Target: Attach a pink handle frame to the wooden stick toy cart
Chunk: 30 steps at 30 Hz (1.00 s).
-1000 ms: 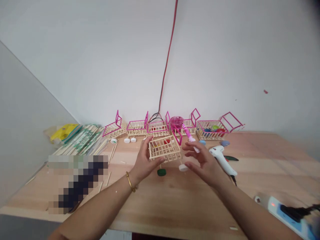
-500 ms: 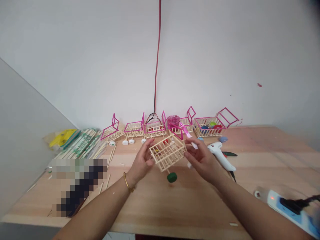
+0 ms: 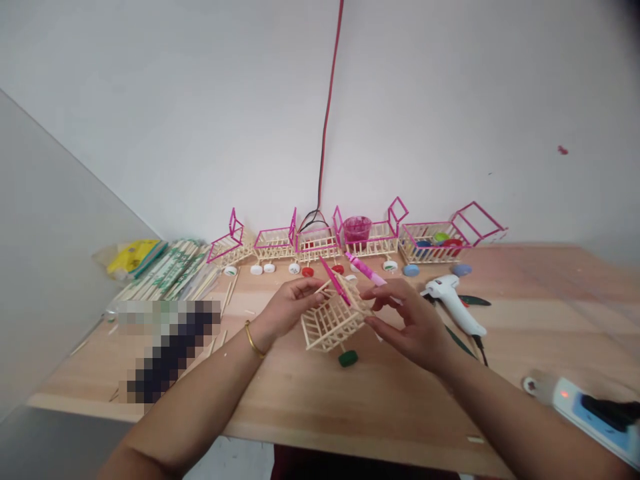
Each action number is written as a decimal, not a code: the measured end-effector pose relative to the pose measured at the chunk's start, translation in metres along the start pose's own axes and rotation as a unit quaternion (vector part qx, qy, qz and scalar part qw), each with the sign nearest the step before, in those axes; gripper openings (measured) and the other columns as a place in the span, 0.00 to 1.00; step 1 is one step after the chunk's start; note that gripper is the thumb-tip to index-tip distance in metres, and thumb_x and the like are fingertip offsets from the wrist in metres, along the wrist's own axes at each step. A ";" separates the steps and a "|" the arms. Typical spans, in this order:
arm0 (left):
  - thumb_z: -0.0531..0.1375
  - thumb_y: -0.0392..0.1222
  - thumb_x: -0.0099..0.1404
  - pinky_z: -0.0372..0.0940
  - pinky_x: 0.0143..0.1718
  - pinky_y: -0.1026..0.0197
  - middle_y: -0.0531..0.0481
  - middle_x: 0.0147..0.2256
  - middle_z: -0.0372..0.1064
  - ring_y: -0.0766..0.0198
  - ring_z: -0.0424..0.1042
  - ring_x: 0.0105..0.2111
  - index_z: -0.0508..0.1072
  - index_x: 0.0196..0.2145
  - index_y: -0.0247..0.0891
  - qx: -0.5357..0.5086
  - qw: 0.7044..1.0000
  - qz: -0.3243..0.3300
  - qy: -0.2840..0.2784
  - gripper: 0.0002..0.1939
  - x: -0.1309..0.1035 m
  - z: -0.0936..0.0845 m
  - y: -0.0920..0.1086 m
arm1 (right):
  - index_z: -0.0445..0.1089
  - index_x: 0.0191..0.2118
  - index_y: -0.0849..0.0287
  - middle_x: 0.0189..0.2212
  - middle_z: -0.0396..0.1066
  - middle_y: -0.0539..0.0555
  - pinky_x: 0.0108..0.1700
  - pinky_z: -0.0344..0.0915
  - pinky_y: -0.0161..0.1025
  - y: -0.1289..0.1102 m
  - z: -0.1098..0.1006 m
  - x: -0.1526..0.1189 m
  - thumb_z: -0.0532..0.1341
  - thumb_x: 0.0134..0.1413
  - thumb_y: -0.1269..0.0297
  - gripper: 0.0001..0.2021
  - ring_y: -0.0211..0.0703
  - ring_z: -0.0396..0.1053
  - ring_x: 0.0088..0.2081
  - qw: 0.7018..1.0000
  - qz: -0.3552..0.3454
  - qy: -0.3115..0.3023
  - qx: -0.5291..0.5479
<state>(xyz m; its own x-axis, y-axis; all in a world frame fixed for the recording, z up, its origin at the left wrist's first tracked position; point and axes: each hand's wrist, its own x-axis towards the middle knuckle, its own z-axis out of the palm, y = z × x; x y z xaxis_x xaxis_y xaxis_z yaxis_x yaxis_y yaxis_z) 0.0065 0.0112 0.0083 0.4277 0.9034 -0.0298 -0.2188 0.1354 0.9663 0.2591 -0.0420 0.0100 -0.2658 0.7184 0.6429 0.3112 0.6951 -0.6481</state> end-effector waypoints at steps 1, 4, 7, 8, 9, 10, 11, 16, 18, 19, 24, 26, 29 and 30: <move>0.75 0.46 0.52 0.68 0.40 0.62 0.47 0.35 0.79 0.64 0.75 0.34 0.81 0.39 0.34 0.023 1.000 0.003 -0.003 0.19 0.000 0.001 0.001 | 0.66 0.55 0.49 0.45 0.70 0.55 0.43 0.73 0.45 -0.001 -0.001 0.000 0.66 0.59 0.69 0.19 0.43 0.69 0.38 1.000 -0.015 -0.009 -0.015; 0.74 0.49 0.52 0.67 0.35 0.64 0.50 0.30 0.77 0.66 0.72 0.29 0.81 0.34 0.34 0.082 0.997 0.004 -0.001 0.17 -0.003 0.004 0.006 | 0.65 0.58 0.50 0.44 0.72 0.56 0.44 0.71 0.45 -0.007 -0.004 0.001 0.66 0.61 0.67 0.21 0.44 0.70 0.40 0.998 -0.037 -0.047 -0.026; 0.74 0.49 0.52 0.64 0.30 0.66 0.50 0.28 0.75 0.67 0.70 0.27 0.80 0.31 0.33 0.125 0.992 -0.009 0.025 0.16 -0.006 0.004 0.011 | 0.63 0.61 0.51 0.45 0.74 0.56 0.46 0.72 0.44 -0.014 -0.007 0.004 0.56 0.68 0.65 0.18 0.44 0.72 0.43 0.999 -0.013 -0.047 0.003; 0.74 0.50 0.51 0.64 0.29 0.66 0.50 0.28 0.75 0.67 0.70 0.26 0.80 0.30 0.32 0.120 0.992 -0.018 0.028 0.17 -0.006 0.003 0.012 | 0.64 0.61 0.51 0.45 0.75 0.56 0.46 0.72 0.44 -0.016 -0.007 0.005 0.53 0.71 0.65 0.17 0.44 0.73 0.44 0.999 0.004 -0.033 0.007; 0.74 0.51 0.51 0.64 0.27 0.66 0.50 0.27 0.75 0.67 0.70 0.25 0.79 0.31 0.32 0.102 0.994 -0.032 0.031 0.18 -0.006 0.002 0.012 | 0.66 0.60 0.51 0.45 0.75 0.56 0.45 0.72 0.43 -0.018 -0.008 0.006 0.50 0.72 0.66 0.16 0.43 0.73 0.44 1.000 0.022 -0.016 0.010; 0.74 0.52 0.51 0.63 0.25 0.66 0.50 0.26 0.74 0.67 0.70 0.23 0.79 0.32 0.33 0.082 0.995 -0.041 0.036 0.20 -0.006 0.001 0.012 | 0.67 0.58 0.51 0.44 0.76 0.56 0.44 0.73 0.41 -0.018 -0.009 0.008 0.49 0.73 0.66 0.16 0.42 0.74 0.43 0.999 0.040 0.001 0.012; 0.74 0.52 0.51 0.64 0.25 0.66 0.50 0.26 0.74 0.67 0.70 0.23 0.79 0.32 0.33 0.064 0.996 -0.045 0.039 0.20 -0.005 0.000 0.011 | 0.68 0.56 0.51 0.43 0.76 0.55 0.42 0.73 0.40 -0.018 -0.009 0.009 0.49 0.73 0.65 0.15 0.41 0.74 0.41 0.998 0.054 0.016 0.015; 0.75 0.51 0.48 0.64 0.24 0.66 0.51 0.23 0.72 0.67 0.70 0.21 0.77 0.30 0.32 0.017 0.997 -0.070 0.029 0.20 -0.003 0.001 0.007 | 0.66 0.57 0.50 0.42 0.76 0.55 0.42 0.75 0.40 -0.009 -0.011 0.012 0.61 0.66 0.56 0.17 0.41 0.77 0.40 0.990 0.101 0.062 0.076; 0.76 0.51 0.47 0.64 0.25 0.65 0.51 0.22 0.72 0.67 0.70 0.21 0.77 0.29 0.32 0.021 0.997 -0.074 0.026 0.21 -0.003 0.002 0.005 | 0.67 0.55 0.52 0.39 0.76 0.54 0.41 0.75 0.40 -0.005 -0.012 0.012 0.60 0.66 0.54 0.15 0.41 0.76 0.38 0.985 0.119 0.093 0.077; 0.76 0.51 0.46 0.65 0.26 0.65 0.51 0.23 0.72 0.66 0.70 0.22 0.77 0.28 0.32 0.027 0.997 -0.075 0.023 0.21 -0.003 0.002 0.004 | 0.68 0.53 0.53 0.37 0.76 0.54 0.41 0.75 0.40 -0.004 -0.012 0.013 0.58 0.68 0.53 0.14 0.41 0.76 0.36 0.983 0.131 0.110 0.071; 0.76 0.54 0.45 0.65 0.28 0.64 0.50 0.25 0.73 0.66 0.70 0.24 0.77 0.29 0.32 0.031 0.997 -0.068 0.019 0.23 -0.003 0.000 0.001 | 0.71 0.53 0.55 0.32 0.74 0.52 0.37 0.71 0.39 -0.009 -0.022 0.030 0.54 0.69 0.51 0.17 0.40 0.73 0.32 0.984 0.135 0.115 0.009; 0.76 0.55 0.45 0.65 0.28 0.63 0.49 0.26 0.73 0.64 0.72 0.24 0.78 0.31 0.33 0.030 0.997 -0.071 0.017 0.24 -0.003 0.000 0.001 | 0.72 0.53 0.56 0.30 0.72 0.51 0.36 0.69 0.39 -0.010 -0.028 0.045 0.54 0.69 0.51 0.18 0.40 0.71 0.31 0.987 0.116 0.108 -0.040; 0.75 0.56 0.46 0.63 0.26 0.64 0.49 0.25 0.73 0.64 0.71 0.23 0.78 0.32 0.32 0.045 0.996 -0.078 0.006 0.25 -0.004 0.001 0.003 | 0.74 0.51 0.56 0.25 0.69 0.49 0.33 0.64 0.39 -0.003 -0.037 0.073 0.54 0.68 0.50 0.19 0.41 0.67 0.27 0.978 0.117 0.118 -0.127; 0.75 0.56 0.46 0.62 0.25 0.64 0.49 0.24 0.73 0.65 0.70 0.22 0.78 0.31 0.32 0.053 0.995 -0.079 0.002 0.25 -0.004 0.001 0.004 | 0.74 0.51 0.56 0.23 0.68 0.48 0.32 0.63 0.39 0.002 -0.038 0.083 0.54 0.67 0.50 0.20 0.41 0.66 0.26 0.975 0.125 0.111 -0.146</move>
<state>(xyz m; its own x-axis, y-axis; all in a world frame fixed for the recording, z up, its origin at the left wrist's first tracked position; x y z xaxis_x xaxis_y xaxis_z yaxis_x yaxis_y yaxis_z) 0.0048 0.0078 0.0126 0.4465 0.8756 -0.1844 -0.0558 0.2329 0.9709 0.2725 0.0184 0.0779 0.0453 0.8186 0.5726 0.5954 0.4381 -0.6734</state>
